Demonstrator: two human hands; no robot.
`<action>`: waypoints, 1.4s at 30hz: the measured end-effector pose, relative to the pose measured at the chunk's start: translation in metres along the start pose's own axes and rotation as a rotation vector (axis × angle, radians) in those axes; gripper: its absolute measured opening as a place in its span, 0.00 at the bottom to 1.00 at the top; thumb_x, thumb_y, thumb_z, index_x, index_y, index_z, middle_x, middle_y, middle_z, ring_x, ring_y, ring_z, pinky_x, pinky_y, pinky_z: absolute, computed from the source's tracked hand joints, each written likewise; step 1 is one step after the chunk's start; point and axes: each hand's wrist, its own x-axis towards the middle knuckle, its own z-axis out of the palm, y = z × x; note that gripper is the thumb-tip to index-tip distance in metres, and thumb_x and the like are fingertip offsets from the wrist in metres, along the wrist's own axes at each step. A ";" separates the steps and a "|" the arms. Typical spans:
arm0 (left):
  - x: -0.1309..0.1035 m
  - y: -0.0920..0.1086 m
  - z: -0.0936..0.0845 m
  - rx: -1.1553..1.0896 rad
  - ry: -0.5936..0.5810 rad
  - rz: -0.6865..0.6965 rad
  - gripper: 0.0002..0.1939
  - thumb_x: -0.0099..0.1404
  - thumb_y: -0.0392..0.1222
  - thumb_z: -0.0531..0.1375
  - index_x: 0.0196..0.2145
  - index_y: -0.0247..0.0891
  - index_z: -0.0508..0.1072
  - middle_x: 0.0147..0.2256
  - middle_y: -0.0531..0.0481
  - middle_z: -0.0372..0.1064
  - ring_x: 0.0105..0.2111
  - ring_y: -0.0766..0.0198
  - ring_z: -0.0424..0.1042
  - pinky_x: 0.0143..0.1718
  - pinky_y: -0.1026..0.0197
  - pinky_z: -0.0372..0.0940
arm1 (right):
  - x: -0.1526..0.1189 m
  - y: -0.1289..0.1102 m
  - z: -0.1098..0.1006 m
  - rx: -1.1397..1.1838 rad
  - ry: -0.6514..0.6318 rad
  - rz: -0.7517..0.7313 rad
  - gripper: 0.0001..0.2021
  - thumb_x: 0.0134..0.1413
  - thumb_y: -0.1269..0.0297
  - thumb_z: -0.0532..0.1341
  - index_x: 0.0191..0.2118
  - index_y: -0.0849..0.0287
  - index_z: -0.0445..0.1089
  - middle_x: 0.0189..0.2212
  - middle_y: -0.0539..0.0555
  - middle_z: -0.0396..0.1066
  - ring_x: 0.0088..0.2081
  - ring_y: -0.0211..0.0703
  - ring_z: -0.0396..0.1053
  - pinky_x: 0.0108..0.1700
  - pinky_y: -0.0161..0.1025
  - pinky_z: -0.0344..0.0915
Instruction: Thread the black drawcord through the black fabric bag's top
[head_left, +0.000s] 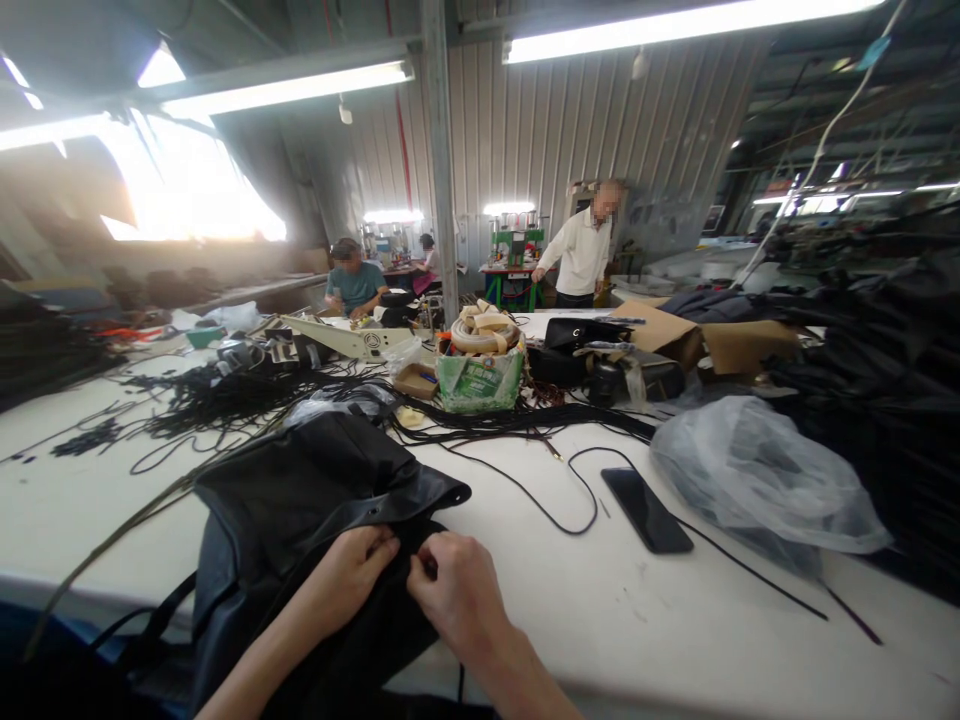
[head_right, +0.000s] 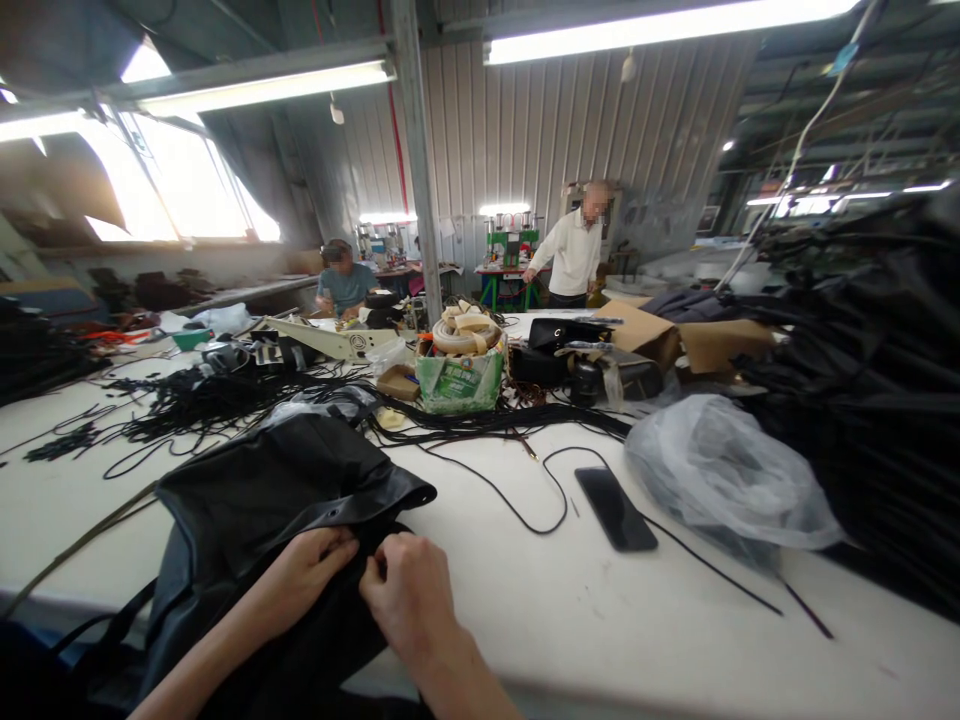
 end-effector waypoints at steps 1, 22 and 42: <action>0.000 -0.001 0.000 0.000 0.000 0.004 0.19 0.73 0.55 0.58 0.30 0.41 0.74 0.33 0.47 0.77 0.36 0.51 0.75 0.42 0.54 0.66 | 0.000 -0.001 -0.001 -0.002 -0.005 0.004 0.06 0.64 0.68 0.68 0.34 0.55 0.82 0.35 0.54 0.83 0.36 0.46 0.79 0.37 0.40 0.59; -0.009 0.008 -0.005 0.018 0.028 0.038 0.17 0.76 0.53 0.57 0.33 0.41 0.75 0.33 0.47 0.77 0.36 0.51 0.75 0.42 0.55 0.65 | 0.003 -0.009 -0.014 -0.030 -0.022 0.018 0.06 0.62 0.67 0.68 0.34 0.55 0.82 0.35 0.56 0.85 0.35 0.49 0.81 0.35 0.41 0.57; -0.014 0.012 -0.002 0.096 0.089 0.119 0.16 0.79 0.49 0.54 0.36 0.43 0.75 0.36 0.45 0.79 0.39 0.50 0.78 0.44 0.54 0.66 | 0.007 -0.007 -0.013 -0.035 0.033 -0.020 0.07 0.65 0.68 0.66 0.34 0.55 0.81 0.36 0.54 0.84 0.37 0.46 0.80 0.36 0.41 0.57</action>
